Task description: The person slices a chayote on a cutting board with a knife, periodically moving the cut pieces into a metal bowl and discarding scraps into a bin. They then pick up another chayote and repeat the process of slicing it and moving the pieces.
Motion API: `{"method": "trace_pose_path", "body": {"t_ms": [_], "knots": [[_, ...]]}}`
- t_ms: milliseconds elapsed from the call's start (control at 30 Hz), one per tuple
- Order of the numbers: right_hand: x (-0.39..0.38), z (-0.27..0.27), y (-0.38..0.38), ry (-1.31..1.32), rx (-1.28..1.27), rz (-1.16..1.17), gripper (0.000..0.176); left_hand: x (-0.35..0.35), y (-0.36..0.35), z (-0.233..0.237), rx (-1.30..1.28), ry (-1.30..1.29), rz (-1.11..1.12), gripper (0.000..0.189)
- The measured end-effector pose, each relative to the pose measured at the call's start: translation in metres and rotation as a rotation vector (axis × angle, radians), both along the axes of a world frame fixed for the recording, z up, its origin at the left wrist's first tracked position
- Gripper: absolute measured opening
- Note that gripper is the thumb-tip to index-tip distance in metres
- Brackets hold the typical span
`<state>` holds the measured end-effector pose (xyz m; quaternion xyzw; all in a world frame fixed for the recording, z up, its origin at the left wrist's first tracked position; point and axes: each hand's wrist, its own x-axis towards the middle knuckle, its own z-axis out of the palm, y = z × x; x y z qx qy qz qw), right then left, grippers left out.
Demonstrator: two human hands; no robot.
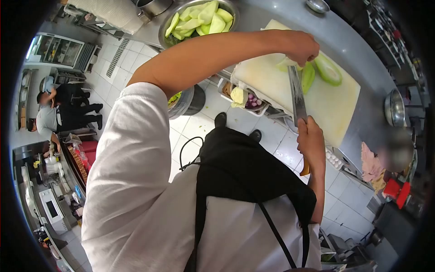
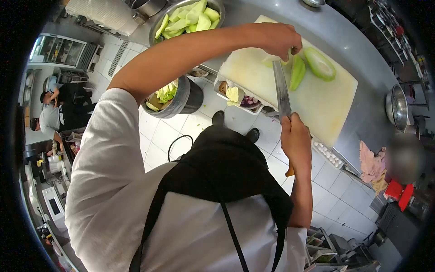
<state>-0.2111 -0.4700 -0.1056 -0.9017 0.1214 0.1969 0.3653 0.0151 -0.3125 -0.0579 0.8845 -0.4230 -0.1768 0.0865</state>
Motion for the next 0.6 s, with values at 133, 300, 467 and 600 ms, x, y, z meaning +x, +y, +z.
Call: {"method": "trace_pose_path", "body": {"t_ms": [133, 300, 467, 600], "knots": [[0.006, -0.006, 0.012, -0.033, -0.116, 0.099, 0.029, -0.001, 0.025, -0.015, -0.075, -0.016, 0.029, 0.033], [0.003, -0.01, 0.022, -0.077, -0.2, 0.151, 0.028, 0.002, 0.035, -0.023, -0.143, -0.028, 0.047, 0.032], [0.007, -0.018, 0.021, -0.026, -0.163, 0.135, 0.03, 0.001, 0.034, -0.026, -0.152, -0.067, 0.054, 0.032], [0.006, -0.04, 0.02, -0.037, -0.146, 0.129, 0.031, 0.005, 0.036, -0.027, -0.156, -0.095, 0.017, 0.033]]}}
